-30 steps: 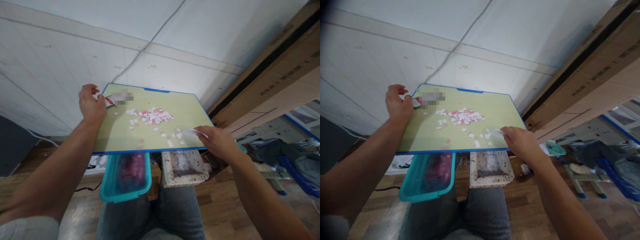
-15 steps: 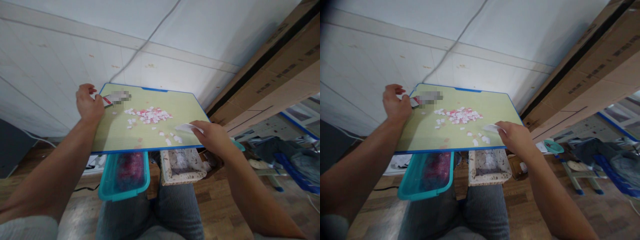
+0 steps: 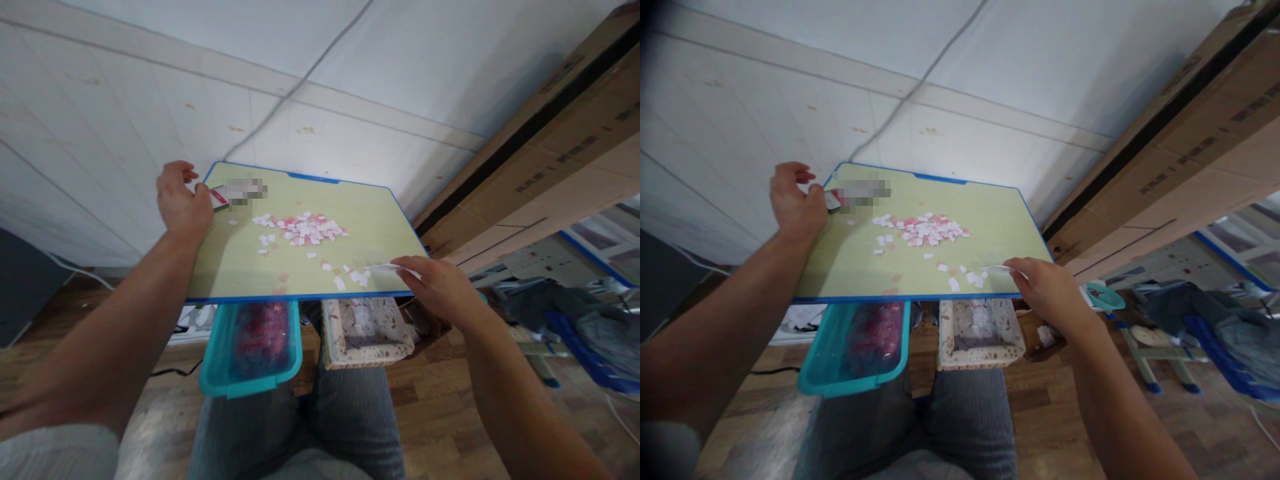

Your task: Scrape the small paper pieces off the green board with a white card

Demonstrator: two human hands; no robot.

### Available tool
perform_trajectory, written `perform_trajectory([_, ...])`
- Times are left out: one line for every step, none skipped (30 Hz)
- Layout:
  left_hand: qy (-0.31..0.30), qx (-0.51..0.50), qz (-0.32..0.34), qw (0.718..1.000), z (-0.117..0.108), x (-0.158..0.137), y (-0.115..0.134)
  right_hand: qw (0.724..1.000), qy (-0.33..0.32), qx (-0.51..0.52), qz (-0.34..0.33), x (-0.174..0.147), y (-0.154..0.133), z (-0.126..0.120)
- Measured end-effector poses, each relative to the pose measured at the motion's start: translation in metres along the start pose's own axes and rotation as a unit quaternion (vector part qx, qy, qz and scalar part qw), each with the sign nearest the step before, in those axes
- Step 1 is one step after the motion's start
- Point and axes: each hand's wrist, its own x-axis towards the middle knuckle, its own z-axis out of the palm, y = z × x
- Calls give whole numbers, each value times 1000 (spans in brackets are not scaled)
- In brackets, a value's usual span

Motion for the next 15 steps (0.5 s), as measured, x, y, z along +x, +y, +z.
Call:
perform_trajectory([-1,-4,1,1000,0,0,0,1000,5,-4,2,-5,0,0])
perform_trajectory([-2,-10,2,1000,0,0,-1,1000,10,-5,3,-11,0,1])
perform_trajectory([-3,-14,3,1000,1,0,-2,1000,14,-5,2,-16,-1,2])
perform_trajectory([-4,-16,5,1000,1,1,-3,1000,18,-2,-2,-20,-2,4])
perform_trajectory([-5,-16,8,1000,2,1,-4,1000,21,1,-10,-24,-4,5])
perform_trajectory([-5,-14,12,1000,3,2,-6,1000,25,3,-17,-27,-6,7])
perform_trajectory([-3,-10,16,1000,3,2,-8,999,34,6,-21,-29,-8,10])
perform_trajectory([-1,-6,20,1000,4,3,-9,999,45,7,-20,-30,-11,12])
perform_trajectory([2,-1,22,1000,4,3,-10,998,59,7,-16,-30,-13,14])
perform_trajectory([5,4,24,1000,5,3,-11,997,72,7,-11,-29,-15,16])
perform_trajectory([8,9,27,1000,5,3,-12,997,80,8,-7,-28,-17,17])
perform_trajectory([12,13,31,999,5,3,-12,997,81,12,-9,-27,-18,17])
perform_trajectory([15,18,34,999,5,3,-12,997,76,17,-16,-26,-18,17])
perform_trajectory([19,22,37,999,5,2,-13,997,67,23,-28,-26,-18,16])
perform_trajectory([22,25,38,999,5,2,-13,997,55,29,-40,-27,-17,14])
